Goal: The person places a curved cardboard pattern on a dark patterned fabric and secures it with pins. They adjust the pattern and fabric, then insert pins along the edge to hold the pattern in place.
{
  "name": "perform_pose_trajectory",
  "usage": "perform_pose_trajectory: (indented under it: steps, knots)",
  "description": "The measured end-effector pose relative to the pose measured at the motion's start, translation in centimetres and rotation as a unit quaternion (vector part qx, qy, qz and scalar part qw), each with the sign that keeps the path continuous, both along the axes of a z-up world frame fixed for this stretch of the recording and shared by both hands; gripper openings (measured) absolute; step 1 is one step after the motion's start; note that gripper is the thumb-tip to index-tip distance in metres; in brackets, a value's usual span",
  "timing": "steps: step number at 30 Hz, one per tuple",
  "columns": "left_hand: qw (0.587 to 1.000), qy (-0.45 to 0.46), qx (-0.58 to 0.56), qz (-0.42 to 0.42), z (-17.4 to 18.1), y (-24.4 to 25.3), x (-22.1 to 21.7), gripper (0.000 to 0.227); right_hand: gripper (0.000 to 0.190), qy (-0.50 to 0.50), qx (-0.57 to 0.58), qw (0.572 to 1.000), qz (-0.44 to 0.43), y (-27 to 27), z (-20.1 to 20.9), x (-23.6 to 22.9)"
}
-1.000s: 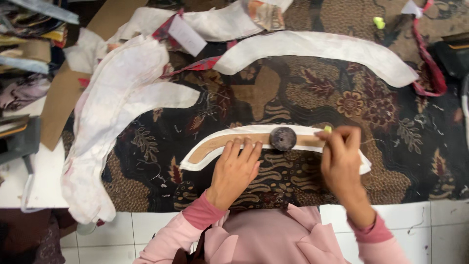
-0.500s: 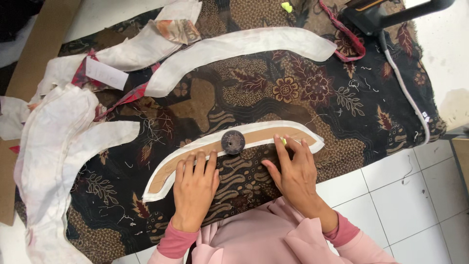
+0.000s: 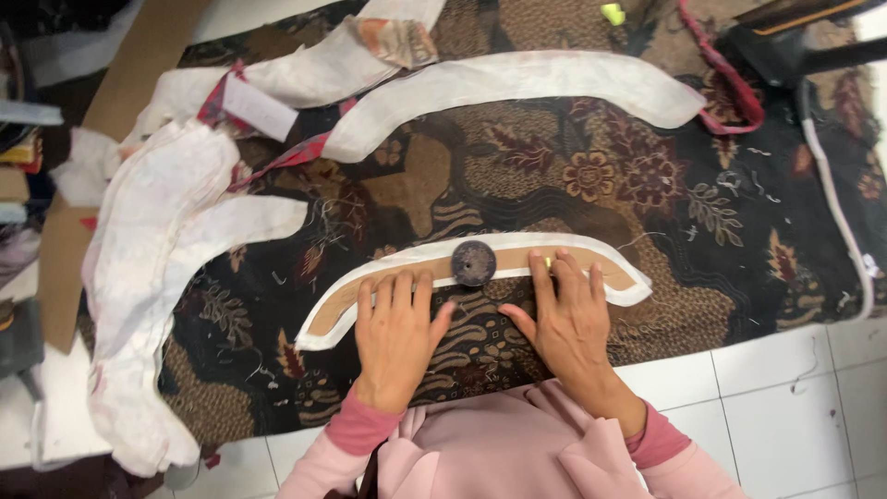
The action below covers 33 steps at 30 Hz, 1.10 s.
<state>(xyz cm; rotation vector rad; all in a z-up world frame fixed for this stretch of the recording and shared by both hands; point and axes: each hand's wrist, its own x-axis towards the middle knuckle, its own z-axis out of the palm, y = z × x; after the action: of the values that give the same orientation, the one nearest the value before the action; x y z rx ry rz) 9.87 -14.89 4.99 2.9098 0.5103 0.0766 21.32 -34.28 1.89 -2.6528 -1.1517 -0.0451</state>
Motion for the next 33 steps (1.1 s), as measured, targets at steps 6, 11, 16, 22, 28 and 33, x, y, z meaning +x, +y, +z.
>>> perform_pose_trajectory:
  steps: [6,11,16,22,28,33]
  knots:
    - [0.992,-0.107,-0.04,0.049,-0.3,-1.7,3.2,0.088,0.079,-0.01,-0.013,1.0,0.004,0.1,-0.1,0.0]
    - [0.993,-0.11,-0.048,0.002,-0.7,-2.8,4.7,0.074,0.077,-0.012,-0.015,1.0,-0.001,0.1,-0.1,-0.2]
    - [0.994,-0.092,-0.063,0.002,-1.3,-2.7,4.3,0.066,0.079,-0.018,-0.022,1.0,-0.002,0.1,-0.3,-0.2]
    - [0.991,-0.099,-0.082,0.036,-1.8,-1.2,2.9,0.066,0.076,-0.021,-0.032,0.999,-0.002,0.1,-0.3,-0.1]
    - [0.991,-0.095,-0.034,0.084,-1.5,1.9,0.1,0.07,0.073,-0.024,-0.03,0.999,-0.006,0.1,-0.1,-0.2]
    - [0.992,-0.079,0.005,0.103,-1.2,2.7,-1.3,0.078,0.072,-0.022,-0.033,0.999,-0.006,0.2,0.0,-0.1]
